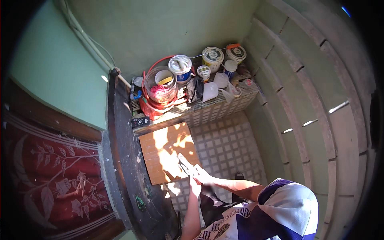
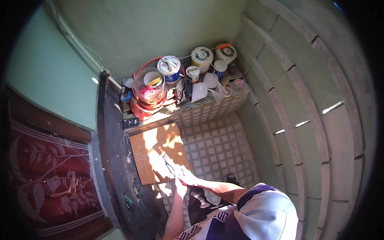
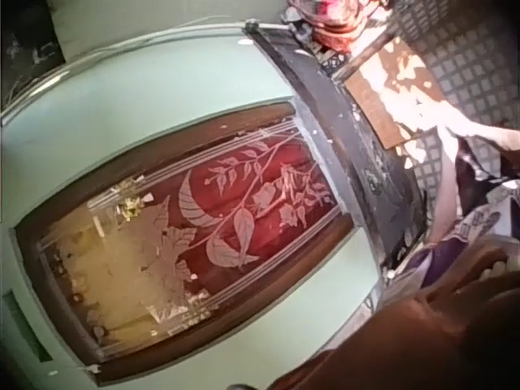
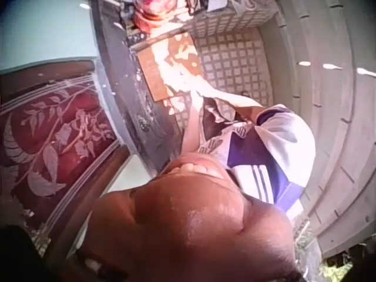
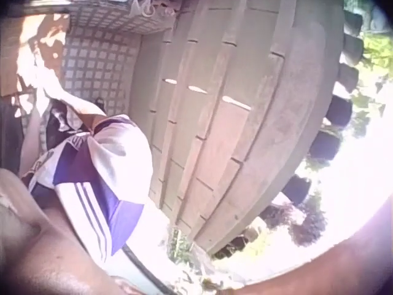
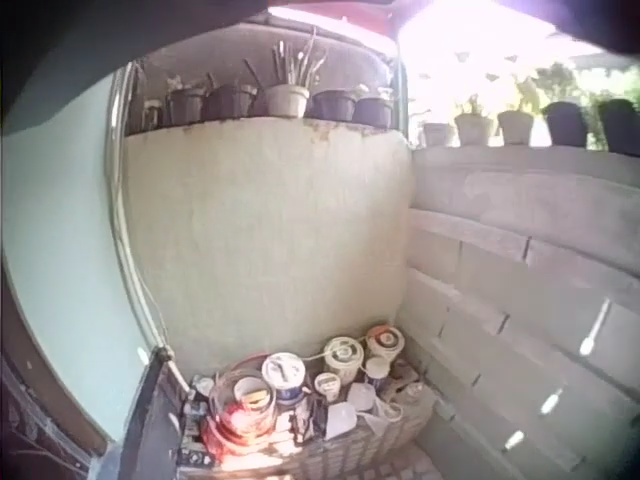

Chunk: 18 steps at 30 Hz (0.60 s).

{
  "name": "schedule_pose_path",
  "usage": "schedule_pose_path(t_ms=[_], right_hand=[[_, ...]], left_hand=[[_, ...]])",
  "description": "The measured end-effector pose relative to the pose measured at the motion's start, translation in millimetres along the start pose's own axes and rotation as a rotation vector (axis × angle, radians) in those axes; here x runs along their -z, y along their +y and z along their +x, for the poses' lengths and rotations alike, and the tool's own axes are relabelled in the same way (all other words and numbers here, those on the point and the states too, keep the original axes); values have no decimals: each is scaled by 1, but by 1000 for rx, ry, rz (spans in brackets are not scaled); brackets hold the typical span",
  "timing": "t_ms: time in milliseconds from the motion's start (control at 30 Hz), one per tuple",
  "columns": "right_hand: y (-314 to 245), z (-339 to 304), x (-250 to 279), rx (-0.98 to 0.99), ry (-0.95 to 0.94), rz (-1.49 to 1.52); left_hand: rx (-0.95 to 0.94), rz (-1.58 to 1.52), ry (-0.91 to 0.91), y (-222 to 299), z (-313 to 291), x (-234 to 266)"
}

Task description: Scraping a wall surface with a putty knife to prepare it for painting or repair.

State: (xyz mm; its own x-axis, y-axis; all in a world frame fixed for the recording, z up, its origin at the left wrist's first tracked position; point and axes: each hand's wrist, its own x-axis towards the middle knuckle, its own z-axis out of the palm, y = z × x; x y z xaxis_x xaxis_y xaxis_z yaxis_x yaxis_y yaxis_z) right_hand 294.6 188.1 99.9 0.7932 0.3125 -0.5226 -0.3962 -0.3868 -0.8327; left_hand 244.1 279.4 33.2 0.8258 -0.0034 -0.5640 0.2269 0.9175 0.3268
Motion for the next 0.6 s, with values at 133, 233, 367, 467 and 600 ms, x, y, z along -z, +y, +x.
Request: schedule_pose_path(t_ms=[133,233,367,467,600], right_hand=[[-18,-46,60,227,58,52],[-54,-98,135,124,154,131],[-27,-126,226,484,420,109],[-61,-175,306,226,323,613],[-57,-207,393,229,557,654]], left_hand=[[-80,242,119,-9,-39,-57],[-82,598,56,-13,-51,-87],[13,860,-197,-19,-61,-116],[-180,932,-245,-56,-59,-177],[-127,910,-124,-111,-22,-233]])
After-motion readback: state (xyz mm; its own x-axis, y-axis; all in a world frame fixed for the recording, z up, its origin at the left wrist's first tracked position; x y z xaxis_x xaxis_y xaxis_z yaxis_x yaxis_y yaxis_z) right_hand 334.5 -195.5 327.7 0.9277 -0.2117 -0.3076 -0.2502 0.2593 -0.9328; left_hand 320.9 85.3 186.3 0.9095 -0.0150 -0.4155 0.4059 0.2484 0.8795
